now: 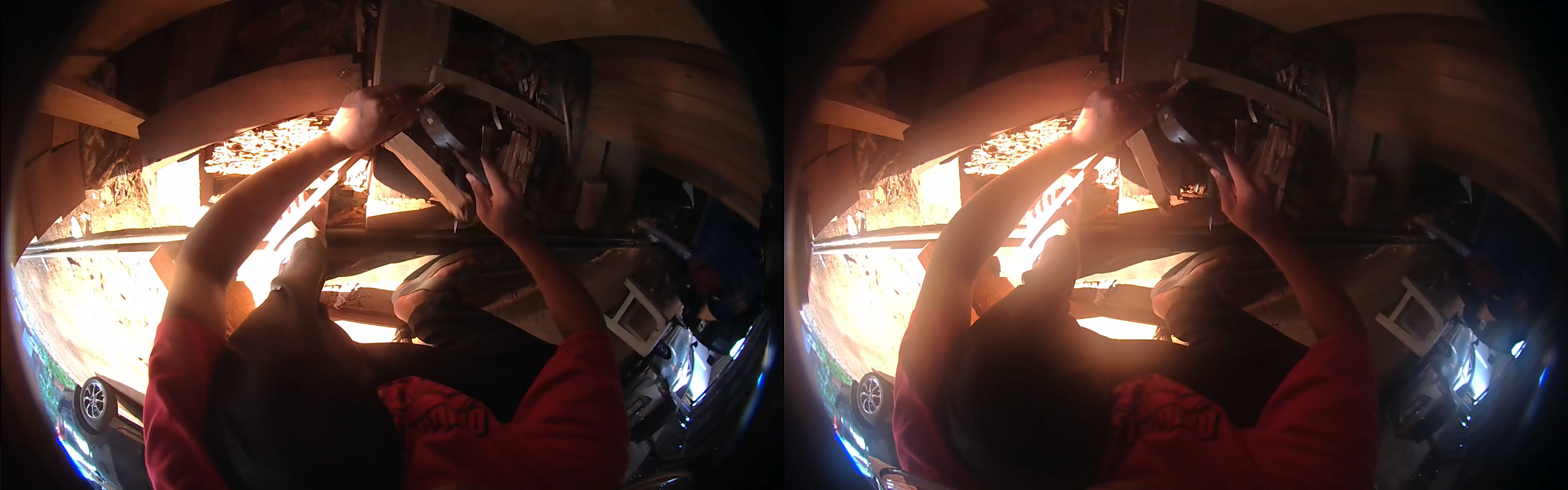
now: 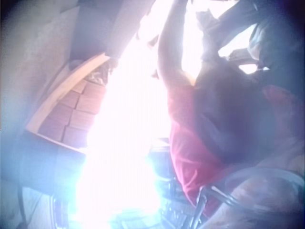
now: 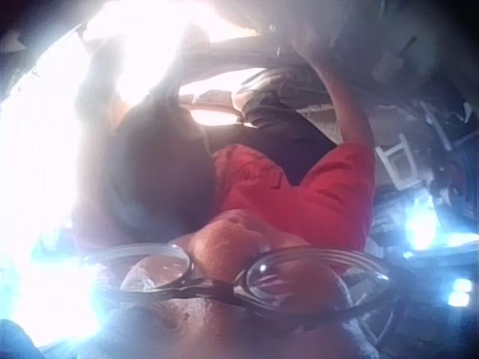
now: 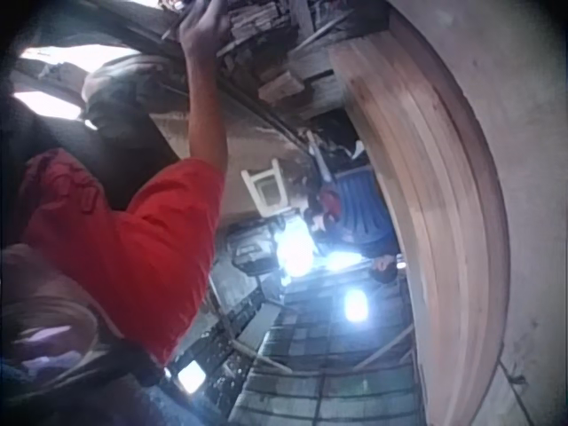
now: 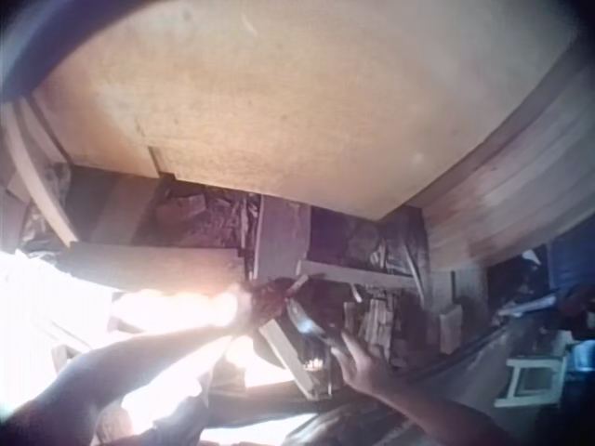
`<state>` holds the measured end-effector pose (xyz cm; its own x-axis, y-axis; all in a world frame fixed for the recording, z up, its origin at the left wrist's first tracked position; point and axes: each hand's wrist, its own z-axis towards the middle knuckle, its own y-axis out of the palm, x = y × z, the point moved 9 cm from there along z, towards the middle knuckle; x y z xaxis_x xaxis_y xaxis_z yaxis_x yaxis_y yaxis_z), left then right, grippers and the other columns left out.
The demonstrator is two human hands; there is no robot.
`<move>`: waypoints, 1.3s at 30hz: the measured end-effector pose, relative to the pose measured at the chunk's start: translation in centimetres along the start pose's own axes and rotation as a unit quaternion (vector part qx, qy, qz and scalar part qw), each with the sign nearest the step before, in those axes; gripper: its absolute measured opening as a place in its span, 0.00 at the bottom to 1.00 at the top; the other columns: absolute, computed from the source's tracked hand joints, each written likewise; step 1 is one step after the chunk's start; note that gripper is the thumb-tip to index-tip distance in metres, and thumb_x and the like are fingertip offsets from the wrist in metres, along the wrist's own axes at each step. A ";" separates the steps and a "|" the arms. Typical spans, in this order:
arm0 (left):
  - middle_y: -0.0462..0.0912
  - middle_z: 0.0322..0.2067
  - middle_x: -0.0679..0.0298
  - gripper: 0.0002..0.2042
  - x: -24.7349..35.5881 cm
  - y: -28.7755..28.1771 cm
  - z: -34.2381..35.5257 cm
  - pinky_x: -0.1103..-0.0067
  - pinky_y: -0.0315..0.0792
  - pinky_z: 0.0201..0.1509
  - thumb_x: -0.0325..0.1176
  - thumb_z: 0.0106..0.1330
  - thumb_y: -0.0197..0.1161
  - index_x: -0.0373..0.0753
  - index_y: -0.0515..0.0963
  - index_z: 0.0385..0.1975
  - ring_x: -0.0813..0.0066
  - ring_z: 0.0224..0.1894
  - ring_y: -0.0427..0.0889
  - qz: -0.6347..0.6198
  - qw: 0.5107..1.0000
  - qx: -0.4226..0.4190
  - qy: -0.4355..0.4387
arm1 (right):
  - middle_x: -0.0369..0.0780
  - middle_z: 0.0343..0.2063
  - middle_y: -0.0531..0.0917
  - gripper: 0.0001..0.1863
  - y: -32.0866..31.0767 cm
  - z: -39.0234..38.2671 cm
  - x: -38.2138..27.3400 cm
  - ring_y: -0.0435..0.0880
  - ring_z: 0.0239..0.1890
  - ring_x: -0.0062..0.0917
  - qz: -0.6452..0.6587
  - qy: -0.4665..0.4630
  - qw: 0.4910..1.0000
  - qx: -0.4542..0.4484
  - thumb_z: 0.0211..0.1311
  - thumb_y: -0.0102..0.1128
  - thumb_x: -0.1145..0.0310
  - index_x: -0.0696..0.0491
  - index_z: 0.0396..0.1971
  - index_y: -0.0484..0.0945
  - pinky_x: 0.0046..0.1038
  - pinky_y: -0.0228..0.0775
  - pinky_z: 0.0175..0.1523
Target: The person uses a hammer to repeatedly tap and pry at a wooden frame, likely part of a chair or table. They adjust their grip and position multiple times while working on the same joint area, occasionally removing small pieces of wood.
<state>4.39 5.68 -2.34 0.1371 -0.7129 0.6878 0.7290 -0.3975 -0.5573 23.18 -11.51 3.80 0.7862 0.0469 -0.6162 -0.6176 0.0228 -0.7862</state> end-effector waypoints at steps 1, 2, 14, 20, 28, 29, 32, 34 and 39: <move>0.91 0.42 0.62 0.08 0.3 -0.3 0.1 0.68 0.88 0.39 0.36 0.65 0.75 0.43 0.91 0.41 0.61 0.41 0.92 -0.010 1.000 0.016 0.006 | 0.53 0.43 0.90 0.26 -0.1 0.0 0.2 0.91 0.33 0.47 -0.006 -0.001 1.000 0.000 0.74 0.68 0.71 0.56 0.69 0.77 0.39 0.82 0.39; 0.92 0.40 0.63 0.07 0.6 -0.6 0.2 0.69 0.88 0.39 0.35 0.65 0.75 0.41 0.90 0.38 0.63 0.43 0.91 -0.020 0.999 0.032 0.011 | 0.54 0.43 0.90 0.26 -0.1 -0.1 0.6 0.91 0.34 0.47 -0.016 0.009 1.000 -0.004 0.73 0.69 0.71 0.58 0.69 0.77 0.40 0.82 0.40; 0.93 0.36 0.62 0.12 0.3 0.1 0.5 0.69 0.89 0.35 0.39 0.65 0.77 0.44 0.92 0.45 0.64 0.36 0.93 0.004 0.994 -0.050 -0.095 | 0.57 0.42 0.89 0.26 -2.2 -1.6 -0.3 0.92 0.42 0.51 -0.027 -0.022 0.997 0.071 0.72 0.72 0.70 0.67 0.63 0.78 0.43 0.83 0.45; 0.92 0.29 0.58 0.07 0.2 -1.4 1.3 0.69 0.87 0.34 0.31 0.59 0.74 0.44 0.93 0.37 0.67 0.29 0.92 -0.002 0.991 -0.020 -0.133 | 0.54 0.42 0.89 0.27 -1.6 0.1 -2.0 0.92 0.39 0.46 0.021 -0.040 0.999 -0.012 0.71 0.71 0.72 0.59 0.68 0.78 0.39 0.83 0.41; 0.91 0.52 0.62 0.37 1.5 -0.4 1.4 0.72 0.87 0.40 0.23 0.58 0.70 0.62 0.81 0.70 0.67 0.32 0.91 -0.015 0.991 -0.088 -0.104 | 0.48 0.42 0.90 0.31 -0.7 1.1 -1.3 0.90 0.33 0.43 -0.023 -0.075 0.996 -0.045 0.72 0.70 0.72 0.52 0.74 0.75 0.39 0.83 0.38; 0.90 0.56 0.63 0.39 2.1 -0.6 1.6 0.72 0.88 0.40 0.22 0.57 0.69 0.63 0.79 0.72 0.69 0.32 0.91 -0.005 0.995 -0.067 -0.067 | 0.48 0.42 0.90 0.31 -0.8 1.0 -1.5 0.90 0.32 0.42 -0.030 -0.097 0.994 -0.036 0.72 0.70 0.72 0.51 0.74 0.75 0.39 0.83 0.38; 0.87 0.63 0.76 0.43 2.1 0.3 1.4 0.81 0.89 0.34 0.19 0.63 0.61 0.72 0.71 0.77 0.80 0.29 0.89 0.055 0.992 -0.103 -0.036 | 0.48 0.42 0.90 0.31 -0.4 0.8 -0.9 0.90 0.33 0.42 -0.044 -0.092 0.994 -0.048 0.72 0.70 0.72 0.48 0.74 0.75 0.40 0.83 0.38; 0.85 0.66 0.76 0.43 1.7 0.3 1.2 0.81 0.88 0.33 0.20 0.63 0.62 0.72 0.71 0.77 0.80 0.28 0.88 0.021 0.994 -0.094 -0.050 | 0.48 0.42 0.90 0.31 -0.3 0.6 -0.3 0.90 0.34 0.43 -0.059 -0.076 0.994 -0.058 0.72 0.70 0.72 0.48 0.74 0.75 0.40 0.83 0.38; 0.89 0.54 0.70 0.39 1.6 0.3 1.4 0.78 0.88 0.33 0.23 0.65 0.63 0.71 0.72 0.76 0.78 0.26 0.88 0.062 0.992 -0.092 -0.055 | 0.48 0.45 0.90 0.32 -0.8 1.2 -0.1 0.91 0.37 0.44 -0.035 -0.096 0.994 -0.040 0.72 0.70 0.72 0.49 0.74 0.74 0.40 0.84 0.40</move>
<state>5.74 5.27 -0.75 0.2985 -0.6989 0.6499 0.5681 -0.4170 -0.7094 23.56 -10.32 4.52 0.8034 0.2376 -0.5459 -0.5520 -0.0461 -0.8325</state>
